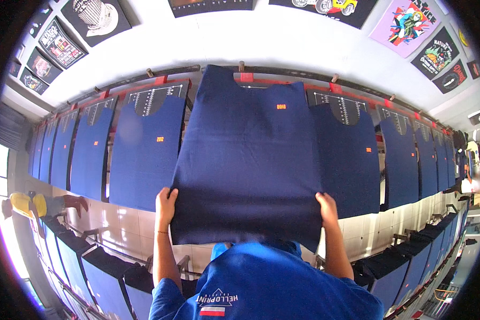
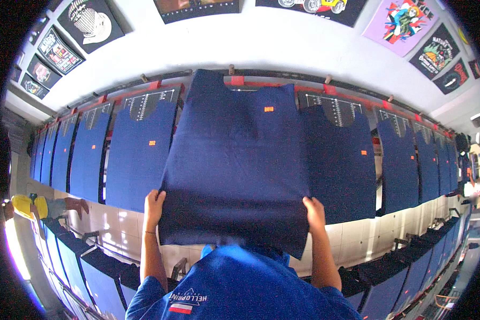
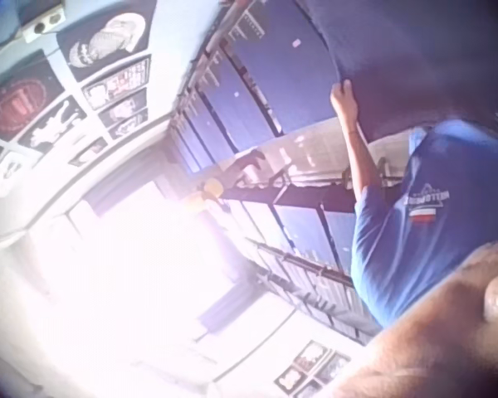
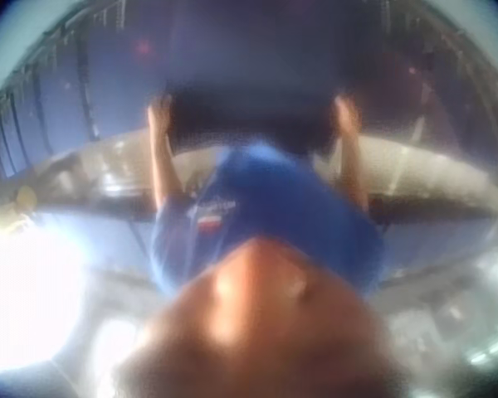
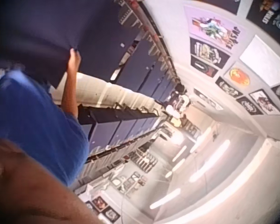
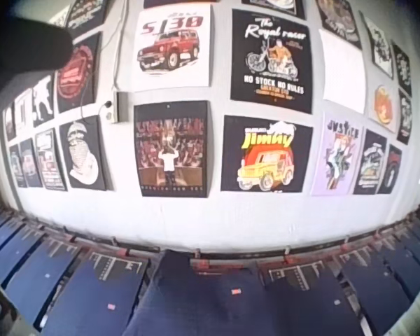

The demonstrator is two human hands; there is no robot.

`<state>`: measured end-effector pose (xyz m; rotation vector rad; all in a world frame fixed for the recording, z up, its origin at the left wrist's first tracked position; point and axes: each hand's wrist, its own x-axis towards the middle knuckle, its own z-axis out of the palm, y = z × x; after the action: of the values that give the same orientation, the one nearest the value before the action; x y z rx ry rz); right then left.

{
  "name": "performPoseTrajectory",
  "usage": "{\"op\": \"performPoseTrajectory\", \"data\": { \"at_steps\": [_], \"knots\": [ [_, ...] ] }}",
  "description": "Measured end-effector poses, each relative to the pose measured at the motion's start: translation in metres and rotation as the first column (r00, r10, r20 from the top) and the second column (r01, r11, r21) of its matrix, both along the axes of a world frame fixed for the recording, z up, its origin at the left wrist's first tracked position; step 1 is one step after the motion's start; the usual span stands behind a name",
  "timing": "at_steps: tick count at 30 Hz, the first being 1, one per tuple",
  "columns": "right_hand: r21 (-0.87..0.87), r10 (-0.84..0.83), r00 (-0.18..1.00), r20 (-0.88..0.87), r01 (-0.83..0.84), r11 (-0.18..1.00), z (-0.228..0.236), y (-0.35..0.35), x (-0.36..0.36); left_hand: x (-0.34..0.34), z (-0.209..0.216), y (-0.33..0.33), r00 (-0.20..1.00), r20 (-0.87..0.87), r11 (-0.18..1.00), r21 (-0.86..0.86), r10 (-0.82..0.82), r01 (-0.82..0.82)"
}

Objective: The person uses a heat gun to dry the printed design on a t-shirt and then positions a new t-shirt onto a printing pallet, smoothing the fabric by hand.

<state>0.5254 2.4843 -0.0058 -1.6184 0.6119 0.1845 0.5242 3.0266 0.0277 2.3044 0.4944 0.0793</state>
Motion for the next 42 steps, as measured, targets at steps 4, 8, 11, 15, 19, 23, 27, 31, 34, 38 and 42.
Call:
{"op": "performPoseTrajectory", "data": {
  "at_steps": [4, 8, 11, 15, 19, 23, 27, 31, 34, 38, 42],
  "knots": [
    [-0.049, 0.039, 0.984, -0.173, -0.048, 0.998, -0.032, 0.008, -0.056, -0.057, -0.047, -0.001, 0.993, -0.110, 0.999, 0.010, 0.037, -0.036],
    [-0.041, 0.051, 0.913, -0.405, -0.074, 0.996, -0.040, 0.006, -0.102, -0.119, -0.086, 0.004, 0.972, -0.212, 0.995, 0.005, 0.101, -0.102],
    [-0.058, 0.079, 0.880, -0.468, -0.119, 0.991, -0.035, 0.006, -0.120, -0.144, -0.087, -0.006, 0.945, -0.295, 0.984, -0.062, 0.139, -0.164],
    [-0.143, 0.084, 0.892, -0.445, -0.163, 0.976, -0.056, 0.001, -0.141, -0.157, -0.094, -0.009, 0.929, -0.311, 0.971, -0.062, 0.199, -0.229],
    [-0.188, 0.045, 0.893, -0.448, -0.143, 0.972, -0.069, -0.001, -0.168, -0.183, -0.128, 0.016, 0.903, -0.397, 0.977, -0.061, 0.163, -0.203],
    [-0.206, 0.021, 0.831, -0.556, -0.161, 0.965, -0.060, 0.005, -0.172, -0.193, -0.139, 0.020, 0.855, -0.517, 0.992, -0.122, -0.042, -0.025],
    [-0.417, 0.298, 0.776, -0.555, -0.570, 0.708, -0.010, 0.017, -0.087, -0.116, -0.085, 0.036, 0.481, -0.586, 0.737, -0.345, -0.653, 0.581],
    [-0.433, 0.386, 0.922, 0.015, -0.342, 0.834, 0.014, 0.058, 0.095, 0.111, -0.006, -0.039, 0.731, -0.162, 0.742, -0.275, -0.663, 0.611],
    [-0.847, 0.680, 0.692, 0.242, -0.190, 0.496, -0.015, 0.077, 0.232, 0.234, -0.053, -0.071, 0.776, 0.157, 0.767, 0.360, -0.610, 0.530],
    [-0.958, 0.735, 0.652, 0.187, -0.045, 0.283, -0.052, 0.091, 0.323, 0.330, -0.075, -0.089, 0.814, 0.215, 0.758, 0.545, -0.539, 0.358],
    [-0.956, 0.714, 0.685, 0.141, -0.094, 0.279, -0.060, 0.090, 0.333, 0.351, -0.092, -0.081, 0.772, 0.181, 0.716, 0.544, -0.609, 0.437]
  ]
}}
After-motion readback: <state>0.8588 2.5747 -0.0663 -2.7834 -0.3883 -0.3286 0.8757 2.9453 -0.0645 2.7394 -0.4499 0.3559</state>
